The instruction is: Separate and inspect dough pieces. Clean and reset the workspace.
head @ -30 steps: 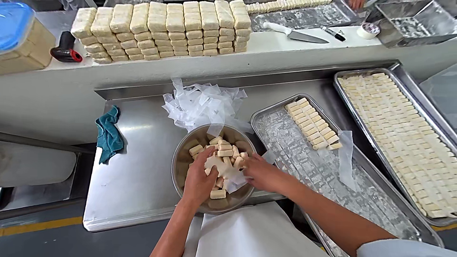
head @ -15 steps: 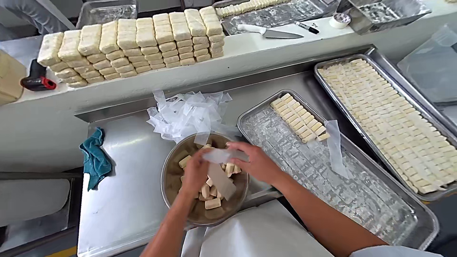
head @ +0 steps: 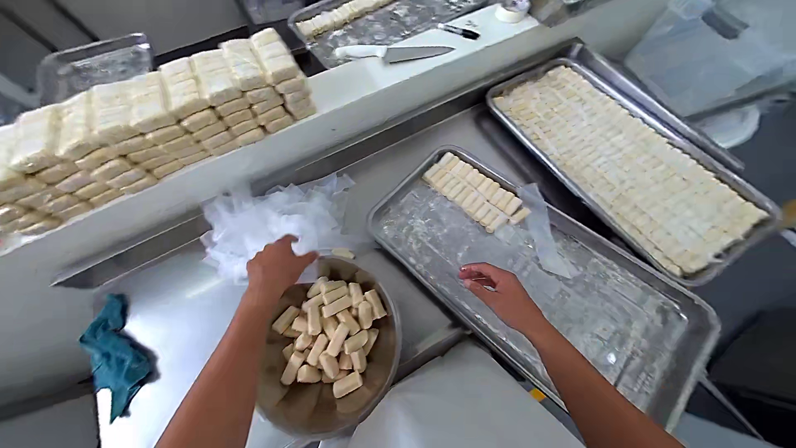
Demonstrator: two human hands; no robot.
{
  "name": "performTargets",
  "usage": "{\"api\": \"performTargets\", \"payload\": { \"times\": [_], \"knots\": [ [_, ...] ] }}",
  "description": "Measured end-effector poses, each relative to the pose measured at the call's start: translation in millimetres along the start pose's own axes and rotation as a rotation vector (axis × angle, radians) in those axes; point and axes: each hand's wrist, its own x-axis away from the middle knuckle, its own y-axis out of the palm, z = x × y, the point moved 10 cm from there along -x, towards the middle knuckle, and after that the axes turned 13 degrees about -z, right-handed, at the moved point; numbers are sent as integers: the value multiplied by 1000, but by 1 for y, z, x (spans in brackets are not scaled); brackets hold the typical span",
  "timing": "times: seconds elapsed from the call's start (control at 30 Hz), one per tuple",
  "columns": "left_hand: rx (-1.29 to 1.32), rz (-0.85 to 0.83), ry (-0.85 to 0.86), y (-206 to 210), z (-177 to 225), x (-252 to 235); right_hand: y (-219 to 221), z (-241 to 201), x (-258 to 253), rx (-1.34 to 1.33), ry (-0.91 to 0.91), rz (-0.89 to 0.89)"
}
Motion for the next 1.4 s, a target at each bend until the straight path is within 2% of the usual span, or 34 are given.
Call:
{"api": "performTargets", "payload": {
  "times": [0.07,0.17,0.23,0.3,0.4,0.47,0.5,0.57,0.6,0.63,0.7,0.73,0.77,0.8,0.87,0.97,1.07,1.13,1.2,1.27,1.33,1.4],
  "knots": [
    [-15,-45,58,10,5,-23,-17,15,3,33,33,5],
    [226,158,92,-43,-18,-45,-60,28,-8,192,38,51],
    [450,219,-21,-64,-61,-55,-108,41,-17,322,122,195],
    [488,282,-89,-75,-81,-49,-158,67,-26,438,291,342],
    [469,351,40,-74,-48,-10,-189,132,-35,498,519,400],
    [595,340,186,-43,-11,19,-180,156,-34,444,525,397],
    [674,310,257,-23,9,32,-172,153,-34,374,481,412],
    [832,185,360,26,50,51,-149,116,-42,198,317,446],
    [911,83,371,55,71,55,-124,84,-47,127,212,416],
    [981,-26,368,83,91,57,-92,44,-55,74,88,337],
    [1079,-214,346,129,126,57,-9,-37,-65,-25,-145,-2],
    [1112,-231,347,138,139,56,26,-67,-69,-87,-223,-206],
    [1133,-188,352,136,144,52,42,-88,-74,-119,-283,-331],
    [1132,-108,357,122,143,47,38,-98,-81,-116,-319,-341],
    [1120,91,345,72,123,34,-13,-82,-101,12,-303,-142],
    [1168,247,211,-16,61,-6,-109,-6,-143,326,-72,135],
    [1110,285,-5,-66,1,-25,-153,62,-180,578,139,136],
    [996,335,-10,-82,9,-13,-153,81,-191,678,185,139],
    [885,314,86,-73,41,6,-145,88,-196,730,222,214],
    [829,268,189,-38,64,28,-139,93,-198,716,316,282],
    [804,220,231,3,68,49,-121,92,-190,661,375,278],
    [812,199,249,31,64,65,-94,77,-174,591,324,232]
  ]
}}
